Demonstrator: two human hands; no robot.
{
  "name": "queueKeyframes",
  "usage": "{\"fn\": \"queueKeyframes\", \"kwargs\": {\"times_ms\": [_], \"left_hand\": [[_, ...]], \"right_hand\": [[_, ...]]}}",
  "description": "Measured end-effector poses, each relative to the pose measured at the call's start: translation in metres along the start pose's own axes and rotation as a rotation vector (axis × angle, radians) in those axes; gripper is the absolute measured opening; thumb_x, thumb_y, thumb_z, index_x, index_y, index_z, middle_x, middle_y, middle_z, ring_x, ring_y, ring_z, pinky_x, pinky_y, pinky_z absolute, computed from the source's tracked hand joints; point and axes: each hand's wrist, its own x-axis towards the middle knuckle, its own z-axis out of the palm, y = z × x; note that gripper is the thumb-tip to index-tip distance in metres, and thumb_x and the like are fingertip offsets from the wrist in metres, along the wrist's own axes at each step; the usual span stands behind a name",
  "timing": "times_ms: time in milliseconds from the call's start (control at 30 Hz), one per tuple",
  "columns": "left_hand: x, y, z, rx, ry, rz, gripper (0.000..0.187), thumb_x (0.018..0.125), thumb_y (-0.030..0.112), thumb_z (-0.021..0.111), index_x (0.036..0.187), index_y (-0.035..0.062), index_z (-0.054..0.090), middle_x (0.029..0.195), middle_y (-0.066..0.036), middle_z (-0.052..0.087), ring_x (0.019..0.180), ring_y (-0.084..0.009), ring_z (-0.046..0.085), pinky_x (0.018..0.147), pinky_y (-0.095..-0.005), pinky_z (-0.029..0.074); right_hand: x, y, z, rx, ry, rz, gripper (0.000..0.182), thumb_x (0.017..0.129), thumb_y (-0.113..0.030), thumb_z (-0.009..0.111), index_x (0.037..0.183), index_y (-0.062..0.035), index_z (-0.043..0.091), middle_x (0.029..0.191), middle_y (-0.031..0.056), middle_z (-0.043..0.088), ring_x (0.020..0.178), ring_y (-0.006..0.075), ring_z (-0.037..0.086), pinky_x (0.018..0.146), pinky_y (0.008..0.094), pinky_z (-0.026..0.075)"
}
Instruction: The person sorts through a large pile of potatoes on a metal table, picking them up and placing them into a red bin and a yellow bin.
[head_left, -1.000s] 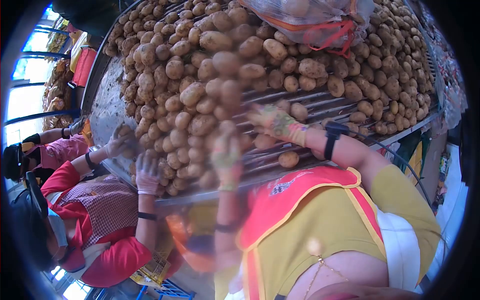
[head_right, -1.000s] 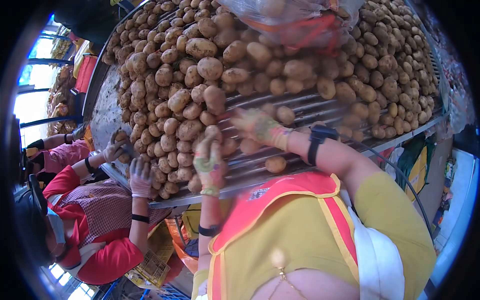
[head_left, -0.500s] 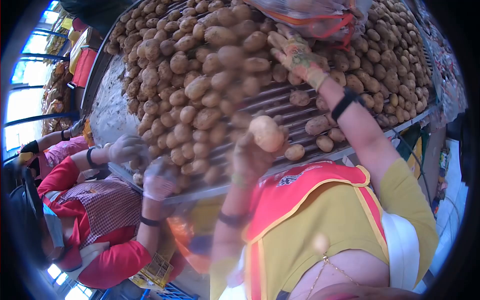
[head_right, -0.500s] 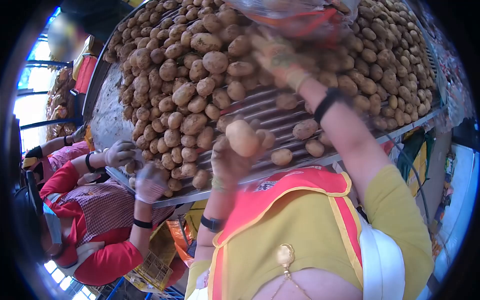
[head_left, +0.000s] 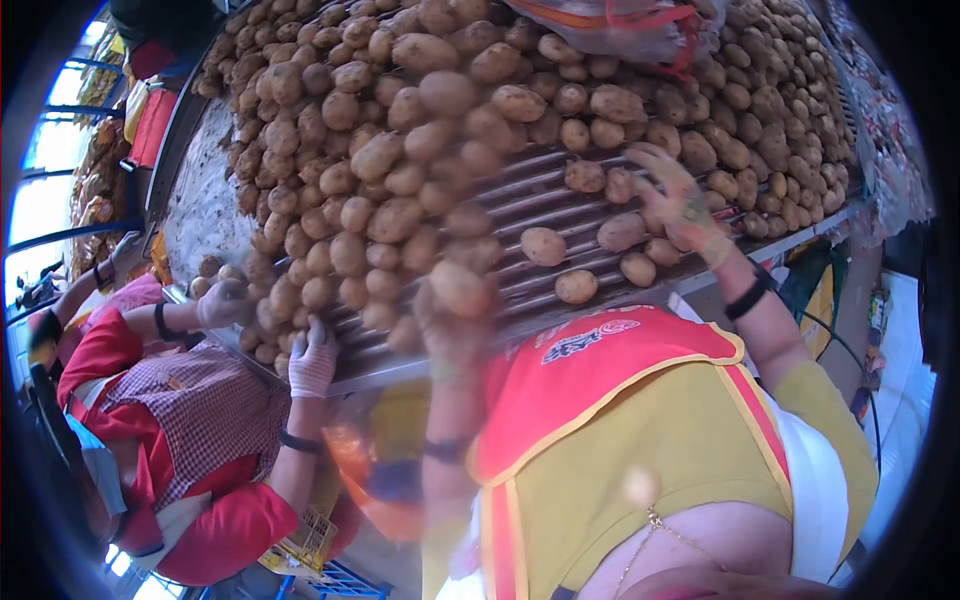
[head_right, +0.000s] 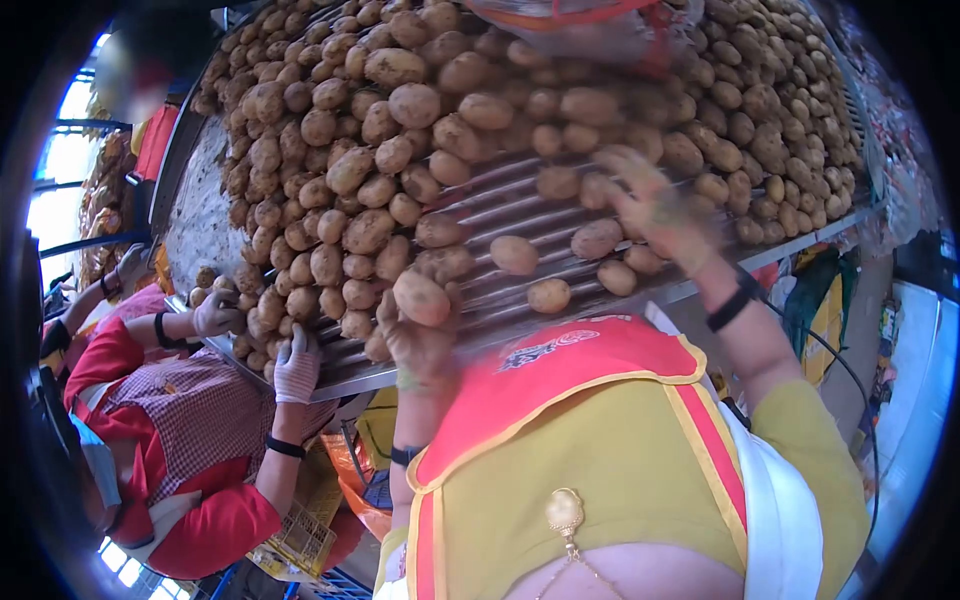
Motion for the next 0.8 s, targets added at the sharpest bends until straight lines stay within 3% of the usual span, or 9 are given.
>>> {"fn": "queueKeyframes", "kwargs": {"times_ms": [33, 133, 267, 300, 433, 500, 533, 633, 800], "left_hand": [[-0.002, 0.0, -0.009, 0.052, 0.064, 0.078, 0.048, 0.087, 0.041, 0.065, 0.124, 0.0107, 0.061, 0.109, -0.007, 0.064, 0.094, -0.0234, 0.058, 0.086, -0.0417, 0.054], [-0.003, 0.0, -0.054, -0.04, -0.232, -0.017, 0.039, 0.088, 0.039, 0.065, 0.114, 0.0102, 0.064, 0.11, -0.007, 0.065, 0.095, -0.0242, 0.059, 0.084, -0.0404, 0.053], [-0.02, -0.01, -0.056, 0.063, -0.015, -0.051, 0.029, 0.089, 0.038, 0.063, 0.098, 0.0108, 0.062, 0.095, -0.004, 0.065, 0.09, -0.0218, 0.059, 0.078, -0.0368, 0.051], [-0.023, -0.017, -0.05, 0.077, 0.046, -0.03, 0.03, 0.09, 0.039, 0.063, 0.098, 0.0103, 0.063, 0.093, -0.004, 0.065, 0.084, -0.0215, 0.059, 0.078, -0.0359, 0.051], [-0.027, -0.037, -0.044, 0.27, -0.006, 0.027, 0.033, 0.091, 0.037, 0.062, 0.107, 0.0087, 0.064, 0.094, -0.005, 0.065, 0.08, -0.0224, 0.06, 0.077, -0.0348, 0.052], [-0.025, -0.047, -0.038, 0.364, 0.052, 0.06, 0.038, 0.091, 0.035, 0.061, 0.116, 0.0065, 0.063, 0.097, -0.006, 0.065, 0.084, -0.0227, 0.062, 0.079, -0.035, 0.053], [-0.024, -0.051, -0.032, 0.505, 0.004, 0.107, 0.04, 0.091, 0.033, 0.06, 0.121, 0.006, 0.062, 0.1, -0.007, 0.065, 0.086, -0.0229, 0.063, 0.081, -0.0365, 0.053], [-0.029, -0.055, 0.013, 1.139, -0.022, 0.223, 0.055, 0.092, 0.028, 0.057, 0.143, 0.0058, 0.052, 0.119, -0.012, 0.065, 0.1, -0.0236, 0.066, 0.09, -0.0419, 0.054], [0.013, -0.067, 0.04, 2.543, -0.181, 0.511, 0.071, 0.088, 0.03, 0.061, 0.153, 0.0103, 0.041, 0.134, -0.018, 0.06, 0.113, -0.0305, 0.066, 0.093, -0.0433, 0.052]], "right_hand": [[-0.023, 0.021, -0.01, -0.171, 0.044, -0.003, 0.057, 0.091, -0.031, 0.064, 0.143, -0.0087, 0.052, 0.147, 0.0184, 0.048, 0.137, 0.0364, 0.046, 0.112, 0.0456, 0.039], [-0.08, 0.068, -0.021, -0.427, 0.068, -0.038, 0.078, 0.083, -0.047, 0.07, 0.148, -0.0098, 0.047, 0.143, 0.0178, 0.052, 0.135, 0.038, 0.046, 0.108, 0.0514, 0.04], [-0.111, 0.055, 0.01, -0.538, 0.029, 0.089, 0.098, 0.074, -0.056, 0.073, 0.153, -0.0091, 0.038, 0.144, 0.0188, 0.049, 0.133, 0.0404, 0.043, 0.103, 0.056, 0.039], [-0.108, 0.044, 0.01, -0.605, 0.019, 0.115, 0.093, 0.076, -0.052, 0.073, 0.151, -0.0077, 0.041, 0.137, 0.0184, 0.054, 0.125, 0.0379, 0.05, 0.099, 0.0497, 0.041], [-0.065, 0.051, 0.042, -0.25, 0.179, 0.196, 0.085, 0.08, -0.048, 0.073, 0.148, -0.0071, 0.043, 0.121, 0.0174, 0.064, 0.113, 0.0366, 0.06, 0.094, 0.046, 0.047], [-0.039, 0.028, 0.04, -0.008, 0.045, 0.293, 0.074, 0.085, -0.044, 0.071, 0.145, -0.0073, 0.047, 0.117, 0.0182, 0.067, 0.109, 0.037, 0.064, 0.092, 0.0447, 0.05], [-0.022, 0.009, 0.028, 0.148, -0.137, 0.351, 0.066, 0.089, -0.041, 0.069, 0.142, -0.0076, 0.05, 0.117, 0.0192, 0.068, 0.108, 0.0376, 0.066, 0.091, 0.0442, 0.052], [-0.006, 0.024, 0.046, 0.483, 0.025, -0.056, 0.049, 0.098, -0.031, 0.059, 0.141, -0.0077, 0.054, 0.12, 0.0193, 0.068, 0.107, 0.0341, 0.067, 0.097, 0.0423, 0.051], [-0.054, 0.059, 0.001, 0.258, 0.282, 0.089, 0.038, 0.101, -0.025, 0.055, 0.133, -0.0079, 0.062, 0.121, 0.0164, 0.068, 0.116, 0.0312, 0.063, 0.099, 0.041, 0.048]]}}
